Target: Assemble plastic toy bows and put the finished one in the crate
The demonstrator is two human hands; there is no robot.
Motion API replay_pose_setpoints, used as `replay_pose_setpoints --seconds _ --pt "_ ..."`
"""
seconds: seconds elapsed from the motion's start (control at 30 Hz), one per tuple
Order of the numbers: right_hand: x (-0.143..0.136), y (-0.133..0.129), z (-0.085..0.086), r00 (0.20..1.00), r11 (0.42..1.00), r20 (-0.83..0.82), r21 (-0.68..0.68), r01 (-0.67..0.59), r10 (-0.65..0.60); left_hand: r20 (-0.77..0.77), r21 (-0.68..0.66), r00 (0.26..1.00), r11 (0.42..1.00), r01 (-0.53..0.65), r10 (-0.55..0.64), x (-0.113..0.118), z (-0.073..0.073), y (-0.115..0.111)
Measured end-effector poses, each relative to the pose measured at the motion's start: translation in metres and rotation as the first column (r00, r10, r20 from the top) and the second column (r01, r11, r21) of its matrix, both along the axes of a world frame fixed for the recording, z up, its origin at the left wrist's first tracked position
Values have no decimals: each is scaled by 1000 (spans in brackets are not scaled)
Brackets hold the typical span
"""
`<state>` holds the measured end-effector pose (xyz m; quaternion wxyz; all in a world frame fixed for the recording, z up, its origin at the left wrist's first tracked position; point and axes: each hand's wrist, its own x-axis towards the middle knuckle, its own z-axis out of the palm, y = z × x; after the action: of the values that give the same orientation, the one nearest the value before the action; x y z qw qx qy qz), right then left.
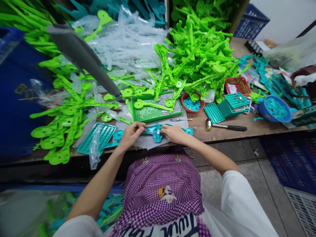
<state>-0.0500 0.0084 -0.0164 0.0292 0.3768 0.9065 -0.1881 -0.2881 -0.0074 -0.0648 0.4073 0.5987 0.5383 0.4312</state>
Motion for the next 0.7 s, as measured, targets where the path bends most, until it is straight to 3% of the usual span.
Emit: replay_pose_setpoints --seconds 0.1,0.2,0.27,0.37,0.47,0.6,0.7 --pt "-2 1 1 986 991 -96 -35 130 -133 189 -55 978 995 -77 86 -1 -5 2" --pt "-8 -4 1 979 982 -81 26 188 -186 256 -39 950 984 -174 178 3 -2 1" --pt "-11 -9 0 981 974 -70 121 189 -182 183 56 957 969 -240 227 4 6 -6" --pt "-11 -17 -8 985 964 -70 204 172 -161 -105 322 935 901 -291 339 -7 21 -27" --pt "-6 -24 -20 978 951 -74 230 208 -197 -334 472 808 828 -303 486 -33 25 -58" --pt "-3 -32 -30 960 914 -97 293 280 -263 -436 458 617 752 -474 655 -68 11 -91" --pt "-2 -38 -32 950 889 -124 334 312 -287 -453 419 518 686 -595 725 -74 3 -92"
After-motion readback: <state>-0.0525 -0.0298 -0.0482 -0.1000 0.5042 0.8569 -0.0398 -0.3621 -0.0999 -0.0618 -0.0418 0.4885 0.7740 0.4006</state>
